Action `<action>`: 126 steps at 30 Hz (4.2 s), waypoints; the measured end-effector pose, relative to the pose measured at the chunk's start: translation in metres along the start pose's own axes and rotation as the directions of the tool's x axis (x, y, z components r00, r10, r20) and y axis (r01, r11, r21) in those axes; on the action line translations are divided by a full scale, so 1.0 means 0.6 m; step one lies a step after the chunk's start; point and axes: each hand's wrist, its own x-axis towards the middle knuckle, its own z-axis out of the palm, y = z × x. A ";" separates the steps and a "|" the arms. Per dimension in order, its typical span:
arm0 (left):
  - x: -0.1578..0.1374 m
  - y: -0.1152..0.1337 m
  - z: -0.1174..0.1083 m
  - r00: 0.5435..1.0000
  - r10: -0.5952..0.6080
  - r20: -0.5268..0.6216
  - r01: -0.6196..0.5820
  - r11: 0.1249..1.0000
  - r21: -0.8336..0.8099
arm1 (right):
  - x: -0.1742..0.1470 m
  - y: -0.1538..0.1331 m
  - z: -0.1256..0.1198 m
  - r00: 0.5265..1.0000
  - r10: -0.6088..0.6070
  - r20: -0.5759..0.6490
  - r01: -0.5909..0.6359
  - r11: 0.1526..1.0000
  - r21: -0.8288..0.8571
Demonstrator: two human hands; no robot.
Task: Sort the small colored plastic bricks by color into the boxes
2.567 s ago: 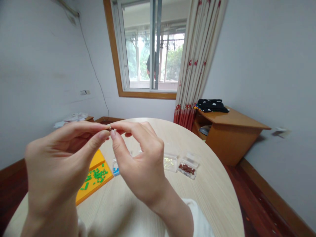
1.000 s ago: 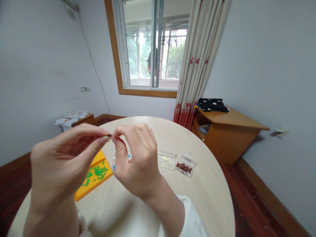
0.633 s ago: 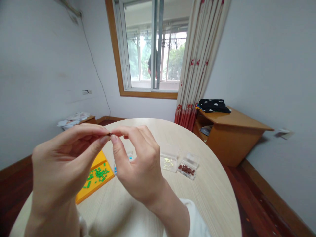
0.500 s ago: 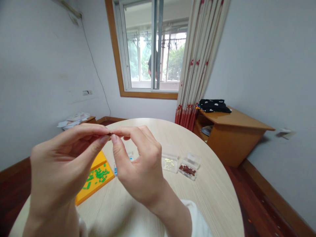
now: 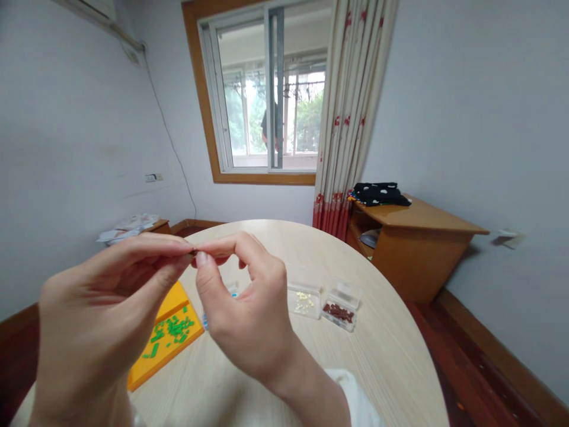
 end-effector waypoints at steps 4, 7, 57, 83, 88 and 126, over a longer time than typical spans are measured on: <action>0.001 -0.001 0.000 1.000 0.014 -0.003 -0.014 1.000 0.006 | 0.002 -0.001 -0.002 0.999 0.034 0.023 -0.034 0.999 0.032; 0.001 -0.002 0.001 1.000 0.026 -0.013 -0.026 1.000 -0.002 | 0.004 -0.002 -0.004 0.997 0.067 0.043 -0.069 0.996 0.050; -0.003 -0.002 0.005 0.999 0.001 -0.041 -0.004 0.998 -0.060 | 0.007 -0.005 -0.004 0.960 0.209 0.186 -0.237 0.961 0.141; -0.003 -0.004 0.012 0.995 0.003 -0.095 -0.009 0.999 -0.054 | 0.007 -0.002 0.000 0.959 0.200 0.203 -0.234 0.959 0.161; -0.003 -0.003 0.011 0.995 0.012 -0.101 -0.017 0.999 -0.042 | 0.006 -0.001 0.001 0.962 0.192 0.196 -0.227 0.958 0.176; 0.003 -0.010 -0.004 0.979 -0.149 0.142 0.135 0.986 0.101 | 0.056 0.040 -0.119 0.856 0.422 0.299 -0.226 0.825 -0.518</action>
